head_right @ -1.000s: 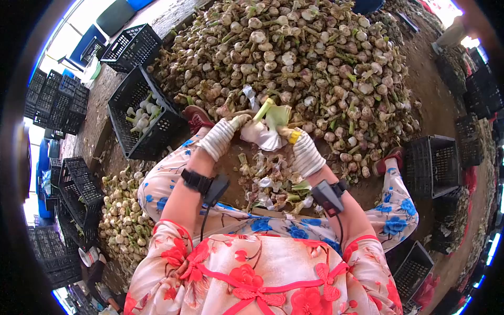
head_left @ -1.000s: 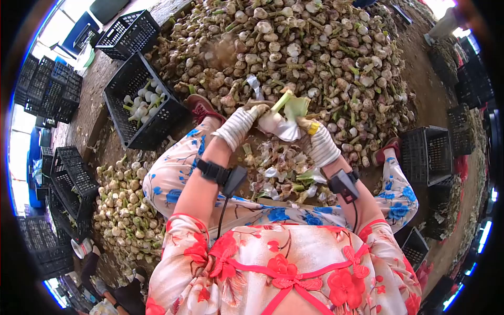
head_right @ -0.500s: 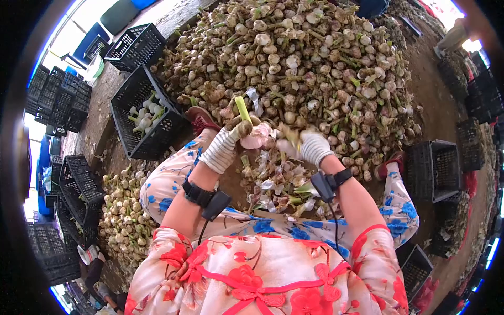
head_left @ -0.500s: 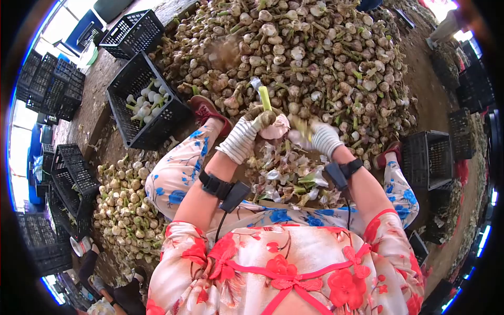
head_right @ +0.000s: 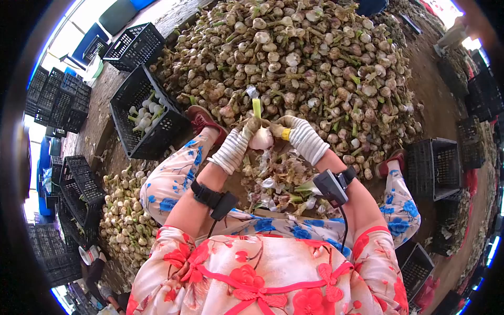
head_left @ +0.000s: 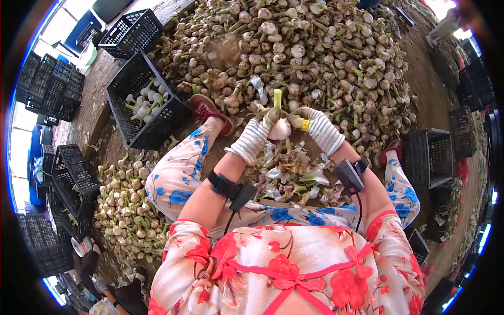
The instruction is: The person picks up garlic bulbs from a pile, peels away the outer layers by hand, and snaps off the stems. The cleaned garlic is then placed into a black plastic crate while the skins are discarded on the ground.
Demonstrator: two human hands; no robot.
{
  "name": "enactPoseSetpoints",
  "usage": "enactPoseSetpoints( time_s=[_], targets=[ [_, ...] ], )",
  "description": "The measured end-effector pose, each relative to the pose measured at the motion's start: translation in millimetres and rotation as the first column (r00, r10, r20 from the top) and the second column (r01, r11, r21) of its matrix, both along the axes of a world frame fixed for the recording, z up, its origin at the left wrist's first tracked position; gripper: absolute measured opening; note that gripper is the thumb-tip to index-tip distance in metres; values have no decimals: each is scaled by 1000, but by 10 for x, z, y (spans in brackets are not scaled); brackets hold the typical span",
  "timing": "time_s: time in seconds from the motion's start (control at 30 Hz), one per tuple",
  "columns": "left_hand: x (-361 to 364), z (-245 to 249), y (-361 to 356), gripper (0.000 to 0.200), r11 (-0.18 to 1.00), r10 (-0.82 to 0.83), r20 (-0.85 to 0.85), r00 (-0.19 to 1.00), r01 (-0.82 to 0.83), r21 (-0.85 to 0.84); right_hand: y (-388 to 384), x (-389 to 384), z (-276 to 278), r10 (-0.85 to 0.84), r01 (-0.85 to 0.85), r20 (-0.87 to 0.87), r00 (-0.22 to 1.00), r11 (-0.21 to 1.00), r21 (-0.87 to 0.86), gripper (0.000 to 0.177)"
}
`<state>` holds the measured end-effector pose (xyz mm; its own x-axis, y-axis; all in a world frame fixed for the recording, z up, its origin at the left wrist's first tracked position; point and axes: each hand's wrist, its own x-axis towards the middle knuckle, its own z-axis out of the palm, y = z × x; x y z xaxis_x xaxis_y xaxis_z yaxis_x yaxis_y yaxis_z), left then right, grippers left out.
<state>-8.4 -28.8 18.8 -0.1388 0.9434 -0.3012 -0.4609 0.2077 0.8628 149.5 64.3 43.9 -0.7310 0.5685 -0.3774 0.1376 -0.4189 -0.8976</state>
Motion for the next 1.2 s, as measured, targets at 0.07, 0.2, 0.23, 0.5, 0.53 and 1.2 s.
enactPoseSetpoints(
  time_s=[0.07,0.2,0.23,0.5,0.53,1.2],
  targets=[
    [-55,-82,13,36,1000,-13,16,1000,13,-14,-30,21,72,-6,3,-38,999,998,-58,34],
    [55,96,26,33,999,-31,-1,1000,31,25,-96,22,125,9,-24,72,997,978,209,31],
    [88,175,11,32,998,-56,20,998,56,1,-96,19,21,34,-136,197,980,834,535,30],
    [2,13,21,32,996,76,48,996,-78,32,166,152,-2135,-58,-243,343,937,598,764,36],
    [-23,-36,51,34,994,87,157,984,-96,53,-40,238,-1803,144,-650,650,746,370,664,37],
    [-120,131,114,19,929,312,473,824,-370,31,-283,398,-871,127,-615,644,755,479,626,36]
  ],
)
